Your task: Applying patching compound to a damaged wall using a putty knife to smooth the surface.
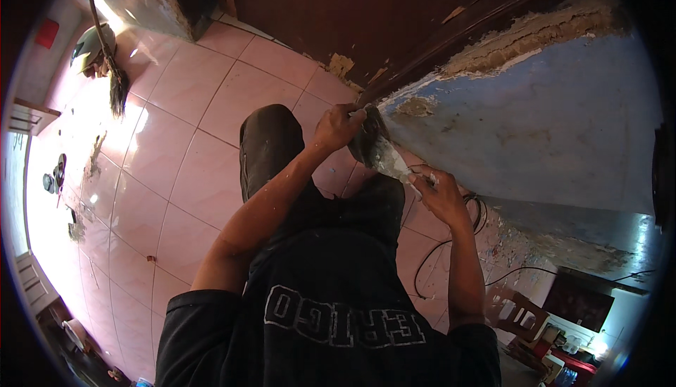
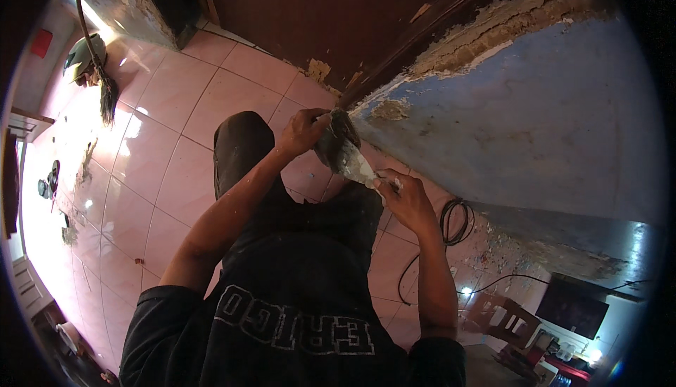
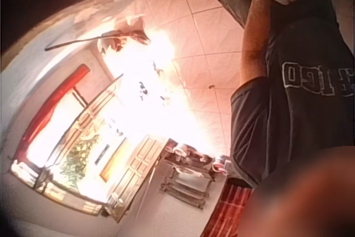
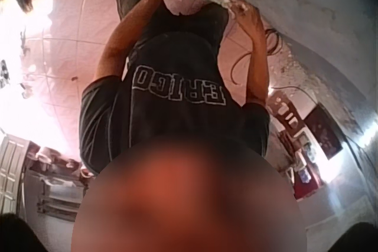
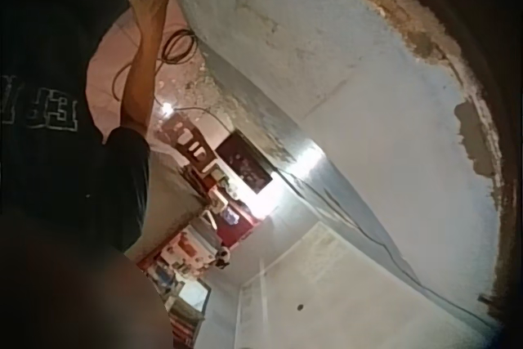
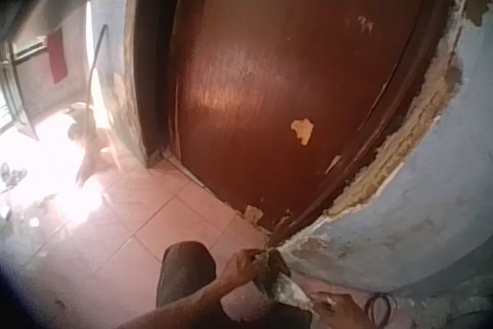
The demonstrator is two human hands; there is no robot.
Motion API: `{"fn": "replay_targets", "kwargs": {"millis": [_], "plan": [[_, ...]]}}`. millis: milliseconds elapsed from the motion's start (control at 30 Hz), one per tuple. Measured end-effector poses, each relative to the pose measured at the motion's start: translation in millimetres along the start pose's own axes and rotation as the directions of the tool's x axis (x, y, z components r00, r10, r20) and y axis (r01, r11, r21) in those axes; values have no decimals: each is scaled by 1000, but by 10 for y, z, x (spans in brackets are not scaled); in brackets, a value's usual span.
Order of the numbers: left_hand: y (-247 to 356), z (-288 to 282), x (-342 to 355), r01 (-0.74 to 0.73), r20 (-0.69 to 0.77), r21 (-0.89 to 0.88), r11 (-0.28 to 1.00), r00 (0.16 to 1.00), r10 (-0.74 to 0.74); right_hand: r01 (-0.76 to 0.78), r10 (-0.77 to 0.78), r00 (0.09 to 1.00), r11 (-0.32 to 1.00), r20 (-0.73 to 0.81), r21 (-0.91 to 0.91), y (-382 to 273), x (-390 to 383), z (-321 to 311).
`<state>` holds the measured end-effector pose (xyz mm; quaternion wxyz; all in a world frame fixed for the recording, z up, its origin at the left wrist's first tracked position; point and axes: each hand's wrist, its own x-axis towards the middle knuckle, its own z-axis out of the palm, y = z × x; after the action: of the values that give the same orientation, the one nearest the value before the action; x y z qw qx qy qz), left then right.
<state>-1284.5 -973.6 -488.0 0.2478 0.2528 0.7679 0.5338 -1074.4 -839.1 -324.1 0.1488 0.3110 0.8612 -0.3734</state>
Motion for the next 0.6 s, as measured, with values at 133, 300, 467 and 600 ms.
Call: {"fn": "replay_targets", "kwargs": {"millis": [133, 300, 467, 600], "plan": [[91, 150, -103, -5, -22, 15, 1000, 1000, 5, -45, 49, 998, 991, -30, 126, 218, 10, 52], [147, 280, -156, -112, -102, -71, 991, 989, 104, -125, 115, 992, 871, 49, 475, 433, 9, -101], [74, 212, -78, -1, -52, -424, 905, 998, -23, -132, 288, 947, 750, -141, 648, 600, -457, -330], [-77, 205, -154, 65, -64, -341, 938, 994, -92, 306, -93, 945, 581, -312, 754, 397, -646, -664]]}}
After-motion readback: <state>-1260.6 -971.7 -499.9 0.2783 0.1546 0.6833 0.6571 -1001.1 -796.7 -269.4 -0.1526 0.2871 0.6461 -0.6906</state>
